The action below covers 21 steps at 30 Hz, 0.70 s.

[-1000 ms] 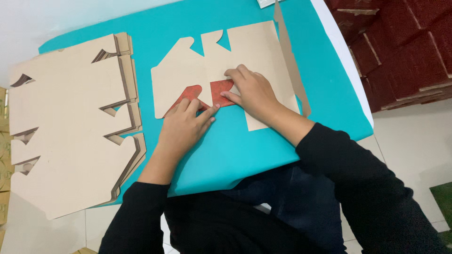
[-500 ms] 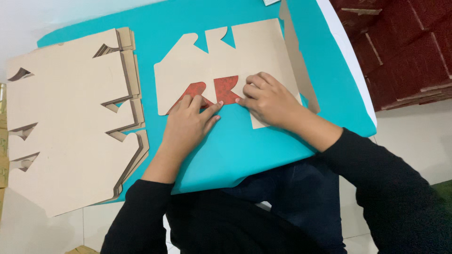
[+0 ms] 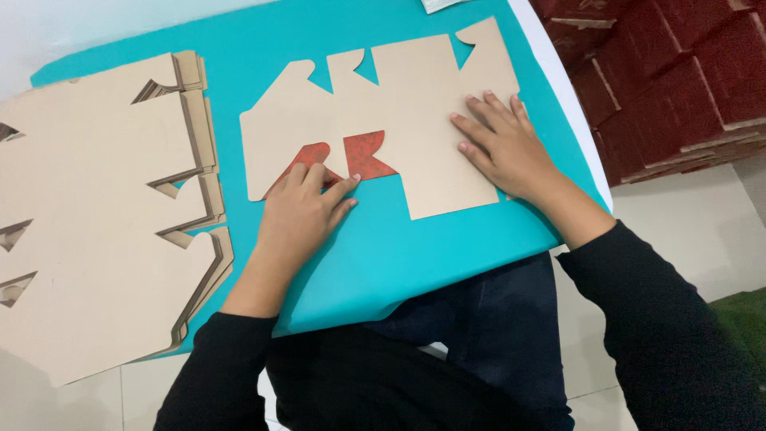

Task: The person picks up a flat cardboard cutout, folds the sides and flaps to form a small box, and places the finished box onto a stack of similar boxes.

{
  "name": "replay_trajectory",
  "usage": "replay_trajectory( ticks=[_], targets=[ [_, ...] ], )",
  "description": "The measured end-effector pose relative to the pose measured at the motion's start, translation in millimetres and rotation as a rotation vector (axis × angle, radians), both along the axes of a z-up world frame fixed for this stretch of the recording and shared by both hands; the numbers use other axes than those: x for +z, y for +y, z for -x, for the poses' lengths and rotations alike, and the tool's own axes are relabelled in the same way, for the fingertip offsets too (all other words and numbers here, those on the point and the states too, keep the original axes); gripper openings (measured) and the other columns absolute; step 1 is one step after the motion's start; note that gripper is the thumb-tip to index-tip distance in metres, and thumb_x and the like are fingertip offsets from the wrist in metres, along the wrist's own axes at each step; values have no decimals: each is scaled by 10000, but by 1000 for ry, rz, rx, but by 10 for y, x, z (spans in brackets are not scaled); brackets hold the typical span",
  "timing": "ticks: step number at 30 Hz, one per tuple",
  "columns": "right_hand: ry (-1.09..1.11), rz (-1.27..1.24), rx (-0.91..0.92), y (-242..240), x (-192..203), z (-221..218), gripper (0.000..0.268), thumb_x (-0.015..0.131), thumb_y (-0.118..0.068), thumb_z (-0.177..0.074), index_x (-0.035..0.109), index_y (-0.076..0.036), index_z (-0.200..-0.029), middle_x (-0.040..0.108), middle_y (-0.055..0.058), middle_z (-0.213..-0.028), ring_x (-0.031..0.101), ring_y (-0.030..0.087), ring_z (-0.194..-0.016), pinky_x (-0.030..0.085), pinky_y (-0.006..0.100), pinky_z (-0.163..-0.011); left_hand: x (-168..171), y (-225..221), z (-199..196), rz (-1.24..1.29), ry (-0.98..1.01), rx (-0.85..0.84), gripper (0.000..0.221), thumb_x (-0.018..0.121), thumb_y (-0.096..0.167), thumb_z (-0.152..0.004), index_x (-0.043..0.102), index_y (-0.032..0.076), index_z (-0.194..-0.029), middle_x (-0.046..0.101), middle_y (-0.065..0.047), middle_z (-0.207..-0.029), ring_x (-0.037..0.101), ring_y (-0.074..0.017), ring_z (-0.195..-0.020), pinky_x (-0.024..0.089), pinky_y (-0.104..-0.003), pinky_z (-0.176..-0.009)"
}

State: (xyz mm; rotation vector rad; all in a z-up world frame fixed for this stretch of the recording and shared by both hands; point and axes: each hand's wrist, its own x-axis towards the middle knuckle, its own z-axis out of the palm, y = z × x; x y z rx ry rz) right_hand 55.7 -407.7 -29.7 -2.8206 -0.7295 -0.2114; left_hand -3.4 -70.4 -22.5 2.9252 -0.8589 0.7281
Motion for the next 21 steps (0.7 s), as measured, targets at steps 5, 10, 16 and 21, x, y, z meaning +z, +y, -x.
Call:
replay_trajectory(
  ticks=[5, 10, 16, 21],
  targets=[
    [137, -20, -48, 3, 19, 3, 438, 369, -377, -1016, 418, -250, -1432, 309, 85, -1536, 200, 314, -1438, 66, 558, -1141, 44, -168, -37, -52, 14, -27, 383, 557, 557, -852, 674, 233, -1019, 531, -29, -975, 516, -228, -991, 485, -349, -819],
    [103, -35, -34, -22, -13, -11, 421, 370, -340, -1023, 434, -232, -1425, 322, 86, -1532, 208, 319, -1435, 82, 562, -1133, 84, -674, -56, -98, 86, -63, 866, 454, 835, -704, 536, 144, -1218, 505, -115, -1249, 494, -308, -1212, 491, -416, -929],
    [154, -645, -67, -262, -71, -56, 216, 509, -122, -990, 650, -139, -1154, 620, 36, -1240, 458, 250, -1305, 264, 433, -1136, -71, -850, -109, -106, 147, -124, 756, 454, 729, -824, 539, 93, -1223, 556, -155, -1208, 557, -400, -1147, 527, -500, -865],
    [244, -564, 15, -262, 250, 123, 337, 568, 44, -812, 660, -50, -1122, 620, 128, -1235, 469, 348, -1292, 313, 493, -1099, -169, -843, -97, 11, -70, -152, 694, 376, 692, -878, 533, 142, -1272, 592, -140, -1154, 628, -388, -1048, 554, -471, -807]
  ],
)
